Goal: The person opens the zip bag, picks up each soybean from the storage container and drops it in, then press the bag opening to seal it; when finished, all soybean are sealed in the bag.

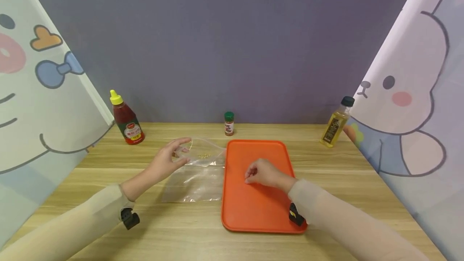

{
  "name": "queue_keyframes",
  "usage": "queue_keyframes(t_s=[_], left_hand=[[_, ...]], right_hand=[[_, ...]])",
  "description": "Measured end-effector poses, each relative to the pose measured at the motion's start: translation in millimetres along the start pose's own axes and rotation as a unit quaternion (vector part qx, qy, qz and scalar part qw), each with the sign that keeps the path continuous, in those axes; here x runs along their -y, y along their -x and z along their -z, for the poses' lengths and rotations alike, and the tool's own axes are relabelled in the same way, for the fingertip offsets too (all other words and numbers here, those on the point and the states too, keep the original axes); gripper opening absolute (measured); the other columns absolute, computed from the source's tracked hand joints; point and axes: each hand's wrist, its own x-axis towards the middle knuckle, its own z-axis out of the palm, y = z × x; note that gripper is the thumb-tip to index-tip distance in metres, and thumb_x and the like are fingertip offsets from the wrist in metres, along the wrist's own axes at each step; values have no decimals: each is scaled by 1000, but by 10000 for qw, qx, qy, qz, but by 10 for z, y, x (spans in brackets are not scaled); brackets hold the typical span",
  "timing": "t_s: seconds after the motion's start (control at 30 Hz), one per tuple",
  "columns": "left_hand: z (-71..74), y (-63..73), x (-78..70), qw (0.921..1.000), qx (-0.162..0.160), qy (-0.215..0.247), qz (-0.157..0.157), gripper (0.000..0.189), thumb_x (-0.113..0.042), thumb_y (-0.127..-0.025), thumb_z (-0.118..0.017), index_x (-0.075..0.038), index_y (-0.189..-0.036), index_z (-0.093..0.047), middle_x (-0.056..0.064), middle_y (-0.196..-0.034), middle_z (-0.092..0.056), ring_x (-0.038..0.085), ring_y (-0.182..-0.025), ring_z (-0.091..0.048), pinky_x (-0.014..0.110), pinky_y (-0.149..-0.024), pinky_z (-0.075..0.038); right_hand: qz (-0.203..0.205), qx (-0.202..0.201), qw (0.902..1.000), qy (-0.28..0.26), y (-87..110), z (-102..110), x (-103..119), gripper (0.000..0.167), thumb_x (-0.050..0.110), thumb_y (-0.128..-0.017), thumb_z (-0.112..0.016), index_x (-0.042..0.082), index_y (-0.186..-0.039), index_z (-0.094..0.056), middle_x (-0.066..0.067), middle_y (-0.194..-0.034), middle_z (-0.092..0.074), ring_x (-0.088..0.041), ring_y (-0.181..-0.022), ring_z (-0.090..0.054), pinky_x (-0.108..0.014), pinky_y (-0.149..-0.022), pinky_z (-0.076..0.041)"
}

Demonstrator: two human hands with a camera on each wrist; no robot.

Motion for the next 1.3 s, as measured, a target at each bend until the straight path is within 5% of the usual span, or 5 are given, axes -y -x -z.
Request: queue_keyframes(t_s=[0.2,0.6,0.87,1.1,1.3], left_hand=[[-3,13,17,10000,-19,70,3,62,-3,-84,-71,-3,-141,-46,18,-141,-49,32,-107,-62,53,-89,-51],[-3,13,9,10000,-33,-37,-45,62,-1,-83,-72,-2,-140,-46,18,-141,-49,33,-107,-62,51,-88,-52],[5,14,0,10000,-40,-70,-41,62,-2,-83,-72,-3,-140,-46,18,-140,-50,31,-107,-62,47,-87,-53],[9,14,6,10000,-25,-63,-33,62,-3,-84,-72,-2,-140,-46,18,-140,-50,33,-107,-62,48,-88,-52],[3,3,17,9999,-28,-82,-101,61,-4,-84,-71,-2,-140,-46,18,-141,-49,31,-107,-62,50,-87,-52]], right_hand=[[-10,111,9998,-134,3,24,8,5,12,-82,-76,9,-82,-73,2,-75,-70,-3,-66,-56,-19,-59,-49],[-566,90,9903,-1266,-12,65,40,11,9,-88,-70,-2,-92,-70,-7,-73,-66,-14,-61,-57,-26,-53,-52],[-691,-325,9806,-1806,-71,189,137,23,9,-89,-68,-9,-103,-66,-9,-88,-71,-17,-77,-65,-34,-71,-57],[-666,-569,9789,-1849,-142,311,308,23,13,-89,-69,-3,-105,-67,-15,-97,-71,-28,-89,-66,-49,-83,-55],[-580,-687,9773,-1920,-234,407,484,16,13,-89,-69,4,-102,-69,-15,-97,-70,-17,-83,-66,-39,-79,-57]])
